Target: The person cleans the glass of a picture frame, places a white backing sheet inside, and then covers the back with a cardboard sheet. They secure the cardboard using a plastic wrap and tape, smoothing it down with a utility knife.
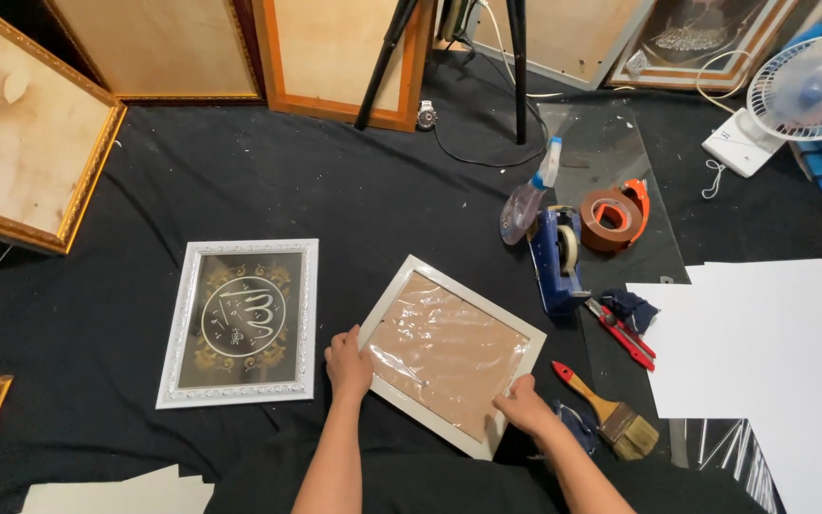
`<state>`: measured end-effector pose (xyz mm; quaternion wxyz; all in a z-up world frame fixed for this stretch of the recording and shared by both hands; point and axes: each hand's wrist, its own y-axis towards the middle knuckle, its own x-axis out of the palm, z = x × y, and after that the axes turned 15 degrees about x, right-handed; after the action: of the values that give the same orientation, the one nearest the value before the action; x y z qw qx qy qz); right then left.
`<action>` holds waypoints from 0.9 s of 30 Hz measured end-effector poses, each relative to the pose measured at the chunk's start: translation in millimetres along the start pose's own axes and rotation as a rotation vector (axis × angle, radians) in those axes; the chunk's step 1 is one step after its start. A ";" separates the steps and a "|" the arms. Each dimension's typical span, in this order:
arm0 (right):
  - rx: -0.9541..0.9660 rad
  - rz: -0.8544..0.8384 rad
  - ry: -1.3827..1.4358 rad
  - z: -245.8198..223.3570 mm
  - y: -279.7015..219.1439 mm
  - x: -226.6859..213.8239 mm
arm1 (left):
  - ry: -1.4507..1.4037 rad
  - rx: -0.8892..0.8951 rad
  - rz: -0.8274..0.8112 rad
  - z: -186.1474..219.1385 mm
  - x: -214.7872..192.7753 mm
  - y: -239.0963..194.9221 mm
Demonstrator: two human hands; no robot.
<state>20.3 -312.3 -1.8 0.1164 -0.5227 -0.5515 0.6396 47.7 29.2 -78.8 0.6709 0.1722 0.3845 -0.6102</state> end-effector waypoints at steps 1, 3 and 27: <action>-0.036 0.013 -0.219 -2.9 -0.1 -8.3 | -0.032 0.041 0.000 -2.2 0.9 2.3; -0.076 0.023 -0.441 -21.1 -18.1 -23.4 | -0.061 0.078 0.002 7.2 -7.1 1.5; -0.959 0.177 -0.289 -173.0 -6.2 7.2 | 0.142 0.030 0.125 58.9 -3.0 -8.4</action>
<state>152.4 -203.8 26.1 -0.2689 -0.4682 -0.7471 0.3876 57.9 -11.6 -36.6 0.6759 0.2487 0.4104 -0.5593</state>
